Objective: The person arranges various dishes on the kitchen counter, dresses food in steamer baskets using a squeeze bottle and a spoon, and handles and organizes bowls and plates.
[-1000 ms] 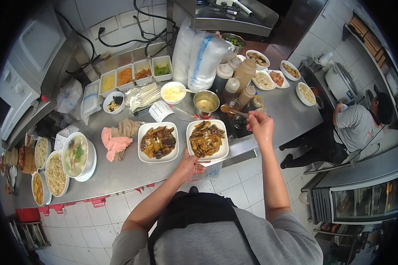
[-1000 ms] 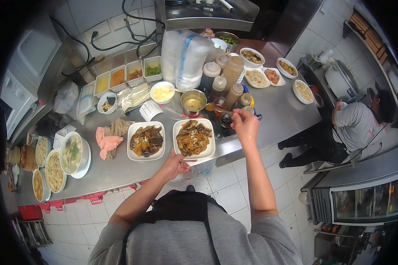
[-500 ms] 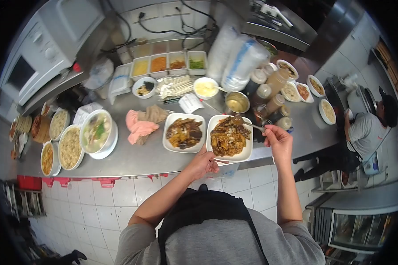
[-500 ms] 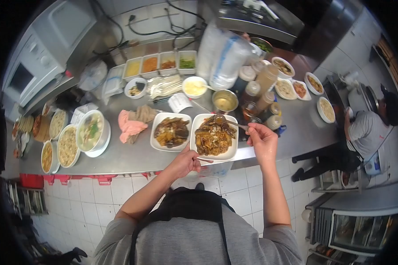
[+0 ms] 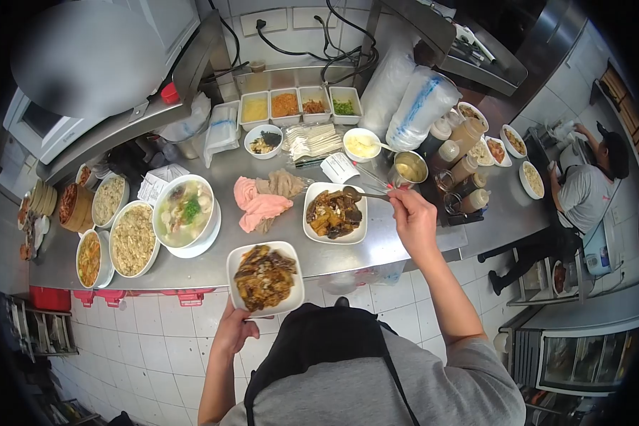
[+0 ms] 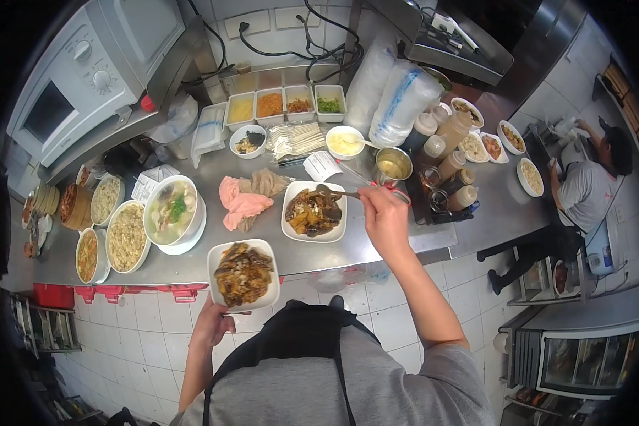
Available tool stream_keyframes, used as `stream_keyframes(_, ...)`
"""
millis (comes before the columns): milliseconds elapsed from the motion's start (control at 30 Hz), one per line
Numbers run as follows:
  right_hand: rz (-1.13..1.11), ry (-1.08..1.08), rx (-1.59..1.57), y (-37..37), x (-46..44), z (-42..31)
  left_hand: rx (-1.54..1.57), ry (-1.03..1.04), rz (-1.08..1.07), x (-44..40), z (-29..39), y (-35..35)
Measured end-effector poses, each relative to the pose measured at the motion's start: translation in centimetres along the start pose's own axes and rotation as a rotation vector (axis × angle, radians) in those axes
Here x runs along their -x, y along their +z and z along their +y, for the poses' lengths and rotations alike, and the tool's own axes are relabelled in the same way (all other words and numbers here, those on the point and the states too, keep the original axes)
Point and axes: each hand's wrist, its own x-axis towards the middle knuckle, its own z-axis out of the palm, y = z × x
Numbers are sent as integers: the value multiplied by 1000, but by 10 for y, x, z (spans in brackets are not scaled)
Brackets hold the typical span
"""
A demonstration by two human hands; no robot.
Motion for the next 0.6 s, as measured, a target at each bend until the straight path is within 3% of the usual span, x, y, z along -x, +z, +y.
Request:
stream_keyframes(100, -27, -90, 68, 16, 2, -13, 35, 43, 10, 2, 5, -19)
stream_keyframes(300, 12, 89, 67, 42, 32, 13, 24, 9, -49, -21, 13, -26)
stream_keyframes(400, 14, 864, -588, 26, 42, 37, 48, -2, -91, -30, 15, -29)
stream_keyframes(433, 78, 945, -738, 13, 41, 46, 36, -33, -119, -32, 15, -34)
stream_keyframes(533, 312, 819, -638, -37, 30, 79, 84, -31, -119, -30, 19, -37)
stream_keyframes(600, 467, 731, -312, -64, 19, 96, 55, -20, -122, -28, 22, -42)
